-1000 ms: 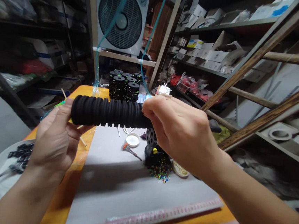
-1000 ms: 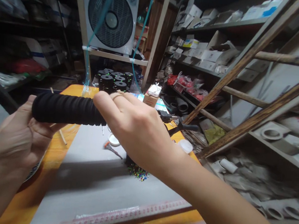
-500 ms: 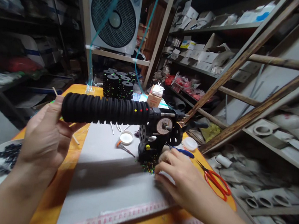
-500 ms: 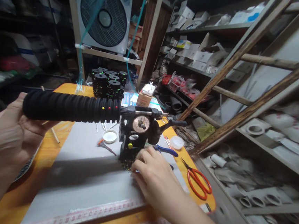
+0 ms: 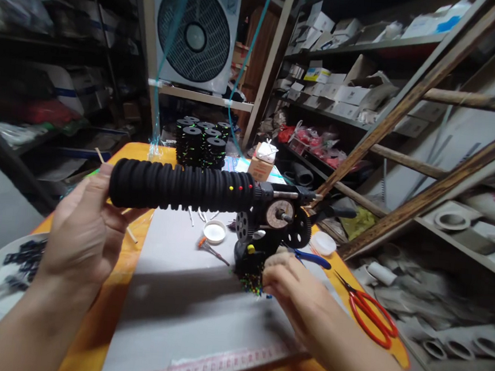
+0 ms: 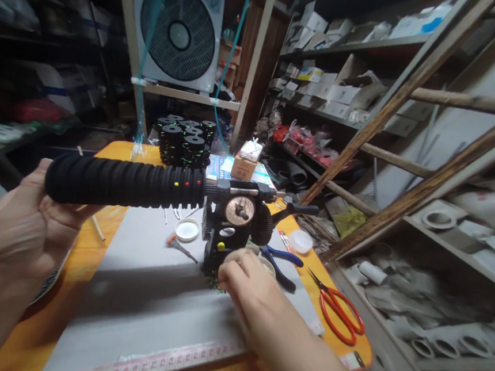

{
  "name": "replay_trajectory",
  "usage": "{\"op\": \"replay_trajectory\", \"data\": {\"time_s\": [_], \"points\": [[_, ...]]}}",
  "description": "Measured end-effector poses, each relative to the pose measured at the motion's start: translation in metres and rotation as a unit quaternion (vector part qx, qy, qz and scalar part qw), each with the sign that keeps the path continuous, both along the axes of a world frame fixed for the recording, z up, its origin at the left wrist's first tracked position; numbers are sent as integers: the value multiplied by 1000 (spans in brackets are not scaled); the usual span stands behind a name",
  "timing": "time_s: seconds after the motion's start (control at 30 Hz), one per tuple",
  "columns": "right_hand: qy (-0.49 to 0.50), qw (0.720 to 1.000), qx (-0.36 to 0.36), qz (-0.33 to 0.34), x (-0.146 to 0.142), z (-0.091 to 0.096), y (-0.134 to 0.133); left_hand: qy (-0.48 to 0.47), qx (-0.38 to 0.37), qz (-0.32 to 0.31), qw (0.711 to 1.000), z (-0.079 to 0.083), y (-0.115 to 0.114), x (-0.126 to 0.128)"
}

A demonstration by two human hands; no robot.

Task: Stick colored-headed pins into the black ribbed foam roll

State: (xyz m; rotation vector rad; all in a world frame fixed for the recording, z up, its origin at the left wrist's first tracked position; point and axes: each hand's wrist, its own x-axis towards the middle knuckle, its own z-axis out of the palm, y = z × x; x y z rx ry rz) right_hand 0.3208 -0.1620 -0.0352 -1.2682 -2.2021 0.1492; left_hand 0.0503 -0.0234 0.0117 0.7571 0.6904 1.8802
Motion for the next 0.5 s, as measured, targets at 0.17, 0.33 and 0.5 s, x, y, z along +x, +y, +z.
{"op": "replay_trajectory", "data": {"time_s": [0.17, 0.33, 0.5], "points": [[18, 973, 224, 51, -35, 80, 34, -5, 9, 0, 1000, -6, 2, -5], [-55, 928, 368, 14, -60, 113, 68, 11, 12, -15, 1000, -11, 6, -7], [-99, 915, 391, 10, -63, 111, 78, -4, 1, -11, 1000, -10, 4, -8]]}}
